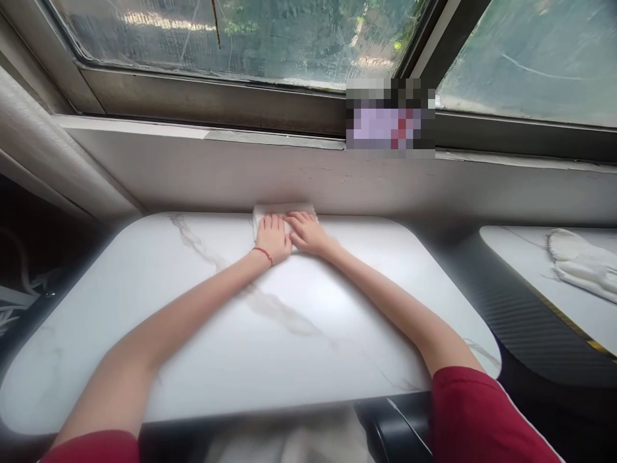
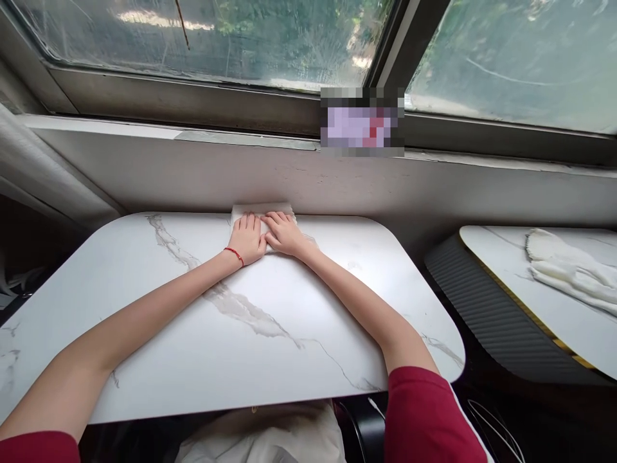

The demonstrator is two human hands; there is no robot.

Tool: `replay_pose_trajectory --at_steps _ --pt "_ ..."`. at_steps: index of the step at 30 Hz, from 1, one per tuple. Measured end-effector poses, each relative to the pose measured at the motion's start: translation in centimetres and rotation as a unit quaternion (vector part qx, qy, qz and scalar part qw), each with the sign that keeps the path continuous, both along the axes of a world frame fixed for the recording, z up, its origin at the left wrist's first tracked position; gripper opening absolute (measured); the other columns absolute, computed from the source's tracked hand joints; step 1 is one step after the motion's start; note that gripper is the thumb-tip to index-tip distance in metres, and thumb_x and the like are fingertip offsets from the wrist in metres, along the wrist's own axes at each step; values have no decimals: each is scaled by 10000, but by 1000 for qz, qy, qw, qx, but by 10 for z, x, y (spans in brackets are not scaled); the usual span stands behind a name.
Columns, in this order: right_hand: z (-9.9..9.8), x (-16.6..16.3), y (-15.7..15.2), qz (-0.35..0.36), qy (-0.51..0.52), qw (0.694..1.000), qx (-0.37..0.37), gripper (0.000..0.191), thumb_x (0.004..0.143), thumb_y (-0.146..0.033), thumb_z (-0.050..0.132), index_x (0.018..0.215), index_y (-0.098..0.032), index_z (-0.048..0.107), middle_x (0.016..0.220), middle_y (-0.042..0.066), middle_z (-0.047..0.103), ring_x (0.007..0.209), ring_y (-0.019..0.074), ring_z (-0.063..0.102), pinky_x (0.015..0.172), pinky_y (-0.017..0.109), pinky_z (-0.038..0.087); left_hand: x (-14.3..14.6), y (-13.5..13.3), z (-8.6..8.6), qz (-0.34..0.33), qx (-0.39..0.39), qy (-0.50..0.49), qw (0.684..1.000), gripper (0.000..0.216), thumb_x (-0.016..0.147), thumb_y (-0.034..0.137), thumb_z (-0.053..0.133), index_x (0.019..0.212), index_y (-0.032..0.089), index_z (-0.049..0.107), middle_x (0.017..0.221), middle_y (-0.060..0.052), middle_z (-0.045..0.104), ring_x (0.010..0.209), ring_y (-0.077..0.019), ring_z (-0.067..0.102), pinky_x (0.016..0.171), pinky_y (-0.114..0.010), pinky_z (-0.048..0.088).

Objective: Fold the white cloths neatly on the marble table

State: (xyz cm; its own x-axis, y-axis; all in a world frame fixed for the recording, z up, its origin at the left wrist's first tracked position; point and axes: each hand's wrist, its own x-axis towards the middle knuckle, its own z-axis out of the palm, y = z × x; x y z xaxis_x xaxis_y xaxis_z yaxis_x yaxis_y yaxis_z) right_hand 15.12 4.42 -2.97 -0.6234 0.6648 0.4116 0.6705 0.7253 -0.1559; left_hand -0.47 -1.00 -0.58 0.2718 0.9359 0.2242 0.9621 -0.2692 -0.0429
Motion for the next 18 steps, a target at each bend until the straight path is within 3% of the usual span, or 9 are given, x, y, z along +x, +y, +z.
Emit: replay_pose_trajectory --at_steps 11,15,18 --pt "6 -5 -26 -40 8 999 -6 520 936 -260 400 1386 -56 563 1392 206 579 1247 314 491 1082 458 376 -5 -7 3 -17 2 -13 1000 621 964 288 345 1459 -77 426 1547 -283 433 1450 -374 383 1184 -469 291" --pt "2 4 -47 -39 23 999 10 514 928 -259 401 1377 -72 568 1377 205 591 1242 320 494 1063 470 385 2 -29 5 -29 -2 -9 1000 613 970 288 351 1463 -68 430 1551 -282 433 1451 -375 394 1182 -478 305" --pt "-2 23 -80 -33 19 999 22 518 936 -260 384 1389 -75 552 1372 208 591 1214 323 507 1034 476 401 19 -59 8 -39 -27 12 999 636 979 284 335 1488 -94 385 1568 -297 401 1467 -396 372 1192 -490 289"
